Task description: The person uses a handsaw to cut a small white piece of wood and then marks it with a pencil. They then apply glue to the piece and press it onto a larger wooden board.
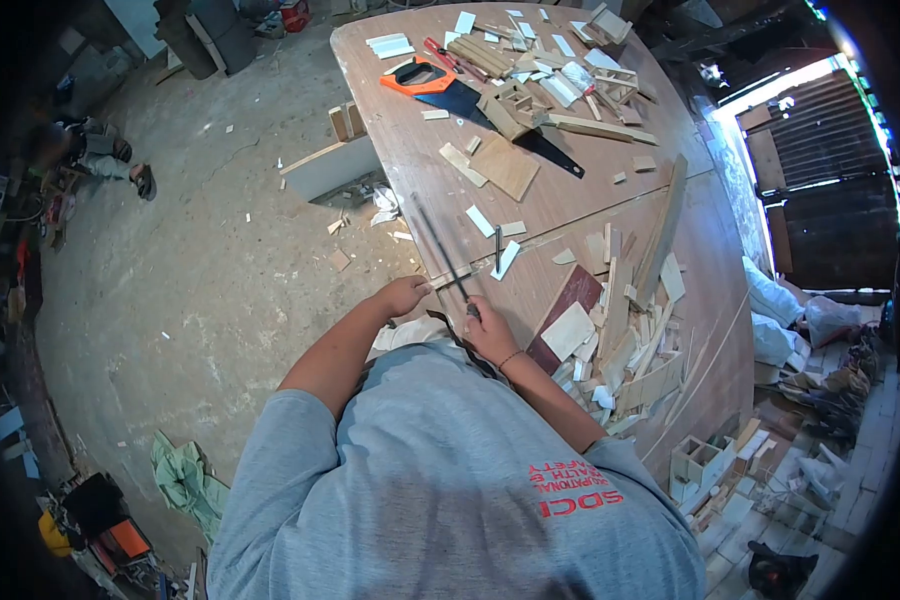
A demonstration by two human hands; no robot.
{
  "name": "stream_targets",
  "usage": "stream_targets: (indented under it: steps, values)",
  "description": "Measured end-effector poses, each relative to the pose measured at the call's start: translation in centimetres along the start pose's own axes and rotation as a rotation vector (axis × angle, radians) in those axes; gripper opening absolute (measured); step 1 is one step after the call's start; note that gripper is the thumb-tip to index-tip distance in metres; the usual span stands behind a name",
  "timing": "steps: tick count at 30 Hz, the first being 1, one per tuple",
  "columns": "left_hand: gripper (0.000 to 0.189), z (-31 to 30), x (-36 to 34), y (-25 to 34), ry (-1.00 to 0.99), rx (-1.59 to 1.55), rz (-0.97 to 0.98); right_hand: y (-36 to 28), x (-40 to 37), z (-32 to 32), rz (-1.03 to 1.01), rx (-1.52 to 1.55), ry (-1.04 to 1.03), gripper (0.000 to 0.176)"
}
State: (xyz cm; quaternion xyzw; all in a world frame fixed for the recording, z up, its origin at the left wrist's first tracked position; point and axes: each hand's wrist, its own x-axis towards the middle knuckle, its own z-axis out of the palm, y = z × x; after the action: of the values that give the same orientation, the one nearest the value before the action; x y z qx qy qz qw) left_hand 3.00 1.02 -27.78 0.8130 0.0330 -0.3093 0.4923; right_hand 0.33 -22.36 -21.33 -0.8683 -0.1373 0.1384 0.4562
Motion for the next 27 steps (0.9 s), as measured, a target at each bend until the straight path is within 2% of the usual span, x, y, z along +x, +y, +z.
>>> stream_targets:
  steps: [2,6,8,14,20,27]
  values:
    - [0.045,-0.1,-0.3,0.2,0.001,0.060,-0.004,1.4,0.2,1.3,-0.027,-0.063,-0.113,0.039]
    - [0.050,-0.7,-0.7,1.2,-0.056,0.087,-0.057,0.4,0.3,2.0,0.029,-0.134,-0.167,0.049]
    - [0.052,-0.6,-0.4,0.9,-0.079,0.119,-0.078,0.0,0.3,2.2,0.092,-0.309,-0.293,0.061]
    - [0.053,-0.6,-0.3,1.2,-0.075,0.084,-0.115,-1.4,-0.1,2.9,0.023,-0.388,-0.265,0.073]
    - [0.054,-0.6,0.2,0.7,-0.100,0.064,-0.115,-2.0,-0.3,2.9,0.077,-0.528,-0.338,0.075]
    - [0.056,-1.0,-0.5,0.7,-0.092,0.029,-0.101,-2.1,-0.5,3.8,0.064,-0.555,-0.368,0.072]
